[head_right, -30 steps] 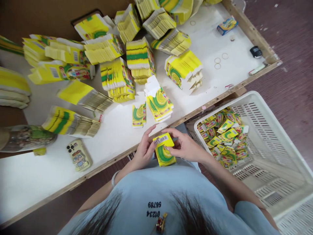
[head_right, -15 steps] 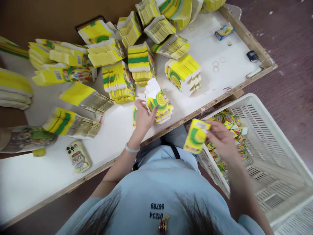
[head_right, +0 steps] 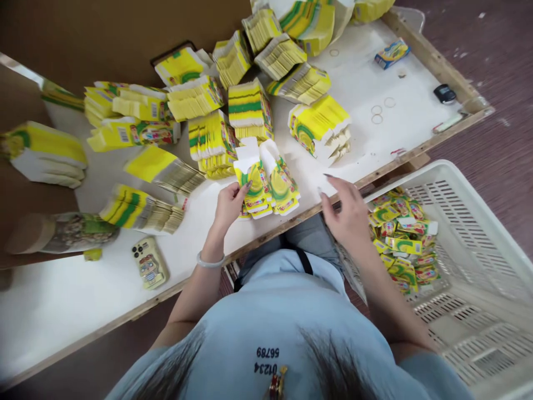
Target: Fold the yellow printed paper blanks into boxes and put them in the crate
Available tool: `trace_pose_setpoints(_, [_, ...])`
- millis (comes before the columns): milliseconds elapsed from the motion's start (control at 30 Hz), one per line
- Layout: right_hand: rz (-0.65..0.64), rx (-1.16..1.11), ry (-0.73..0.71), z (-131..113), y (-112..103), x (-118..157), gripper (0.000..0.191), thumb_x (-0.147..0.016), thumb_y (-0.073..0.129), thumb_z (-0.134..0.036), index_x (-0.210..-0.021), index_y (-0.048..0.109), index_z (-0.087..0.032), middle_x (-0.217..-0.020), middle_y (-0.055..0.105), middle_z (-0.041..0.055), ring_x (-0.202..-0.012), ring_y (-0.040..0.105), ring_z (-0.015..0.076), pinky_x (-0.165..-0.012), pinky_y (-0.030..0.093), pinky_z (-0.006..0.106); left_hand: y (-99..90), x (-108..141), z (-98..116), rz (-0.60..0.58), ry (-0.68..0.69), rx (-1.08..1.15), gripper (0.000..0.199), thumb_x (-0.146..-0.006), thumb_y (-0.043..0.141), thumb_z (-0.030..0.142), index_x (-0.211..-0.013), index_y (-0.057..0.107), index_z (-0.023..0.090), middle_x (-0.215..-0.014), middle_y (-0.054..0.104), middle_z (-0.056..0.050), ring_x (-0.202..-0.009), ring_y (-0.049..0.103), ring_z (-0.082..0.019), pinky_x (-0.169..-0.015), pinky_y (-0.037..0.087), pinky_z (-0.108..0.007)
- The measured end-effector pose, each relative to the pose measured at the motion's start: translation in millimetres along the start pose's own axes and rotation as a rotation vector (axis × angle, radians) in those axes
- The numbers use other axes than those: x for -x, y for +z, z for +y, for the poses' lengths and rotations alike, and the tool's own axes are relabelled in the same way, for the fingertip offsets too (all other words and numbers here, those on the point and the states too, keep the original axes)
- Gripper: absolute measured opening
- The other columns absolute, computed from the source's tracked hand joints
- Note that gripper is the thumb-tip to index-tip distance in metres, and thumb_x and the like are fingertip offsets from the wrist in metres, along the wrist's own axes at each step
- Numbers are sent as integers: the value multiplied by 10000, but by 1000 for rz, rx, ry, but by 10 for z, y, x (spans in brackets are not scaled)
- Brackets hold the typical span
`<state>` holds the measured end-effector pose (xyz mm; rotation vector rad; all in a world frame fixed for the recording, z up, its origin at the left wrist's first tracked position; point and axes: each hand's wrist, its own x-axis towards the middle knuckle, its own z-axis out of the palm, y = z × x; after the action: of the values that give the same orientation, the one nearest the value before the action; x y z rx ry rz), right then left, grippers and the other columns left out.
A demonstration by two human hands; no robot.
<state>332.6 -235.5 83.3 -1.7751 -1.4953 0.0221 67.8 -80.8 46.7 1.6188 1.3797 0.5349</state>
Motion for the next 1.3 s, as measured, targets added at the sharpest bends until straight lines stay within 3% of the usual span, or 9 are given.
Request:
trace_pose_setpoints(267, [-66, -319, 135, -71, 577, -94, 302, -1005, 556, -379, -1232, 670, -217, -1115, 784, 115, -1045, 745, 266, -958, 604, 452, 117, -153, 334, 8, 126, -291, 465, -1006, 542, 376, -597, 386, 219, -555, 382, 33, -562, 342, -145, -604, 214, -299])
trace_pose_setpoints(567, [-182, 16, 116, -82, 993, -178, 251, -987, 576, -343, -1095, 766, -220, -1069, 652, 137, -1042, 602, 317, -941, 521, 514, 29, -242, 172, 146, 190, -178, 517, -1040, 478, 459, -607, 311, 232, -545, 294, 49, -527, 290, -128, -553, 207, -301])
trace_pose_setpoints(700, [-50, -203, 114, -274, 941, -327, 341, -1025, 533, -473, -1199, 680, -219, -1035, 671, 111, -1008, 630, 288, -939, 536, 496, 51, -90, 255, 205, 479, -55, 586, -1065, 371, 593, -613, 280, 233, -531, 280, 51, -495, 298, -118, -513, 229, -289])
trace_pose_setpoints(900, [59, -707, 326, -738, 811, -314, 321, -1032, 502, -592, -1092, 502, -276, -830, 625, 4, -725, 624, 191, -689, 573, 333, 164, 410, 523, 112, 969, -308, 493, -1080, 473, 348, -610, 416, 212, -565, 445, 21, -540, 440, -134, -570, 332, -298])
trace_pose_setpoints(967, [93, -718, 372, -840, 782, -224, 318, -1054, 430, -598, -1060, 490, -286, -818, 608, 8, -734, 634, 194, -706, 585, 331, 227, 546, 538, 104, 941, -227, 395, -1071, 488, 328, -693, 496, 215, -703, 571, -19, -693, 568, -164, -696, 454, -308])
trace_pose_setpoints(1033, [68, -714, 369, -895, 743, -122, 357, -1079, 310, -585, -1109, 510, -290, -905, 640, 41, -845, 684, 207, -797, 609, 352, 305, 653, 510, 71, 837, -33, 215, -1041, 547, 424, -958, 599, 232, -1085, 667, -98, -1057, 647, -234, -952, 522, -402])
trace_pose_setpoints(1133, [-17, -704, 279, -918, 649, 2, 466, -1089, 215, -552, -1268, 557, -292, -1166, 683, 94, -1173, 683, 240, -1046, 566, 428, 400, 780, 436, -179, 680, 256, 665, -993, 579, 594, -1542, 312, 328, -1595, 407, -170, -1431, 510, -297, -1130, 489, -495])
trace_pose_setpoints(1200, [-86, -684, 211, -907, 564, 46, 534, -1085, 201, -568, -1365, 568, -301, -1266, 689, 95, -1315, 630, 256, -1160, 493, 475, 409, 846, 396, -376, 619, 323, 840, -999, 548, 627, -1649, 90, 357, -1635, 389, -182, -1426, 539, -305, -1119, 511, -480])
trace_pose_setpoints(1300, [-200, -619, 172, -865, 422, 60, 560, -1085, 217, -590, -1408, 596, -335, -1284, 721, 74, -1352, 617, 267, -1207, 444, 521, 340, 915, 375, -426, 592, 282, 793, -1011, 506, 634, -1665, 202, 304, -1615, 458, -185, -1435, 532, -341, -1195, 447, -519])
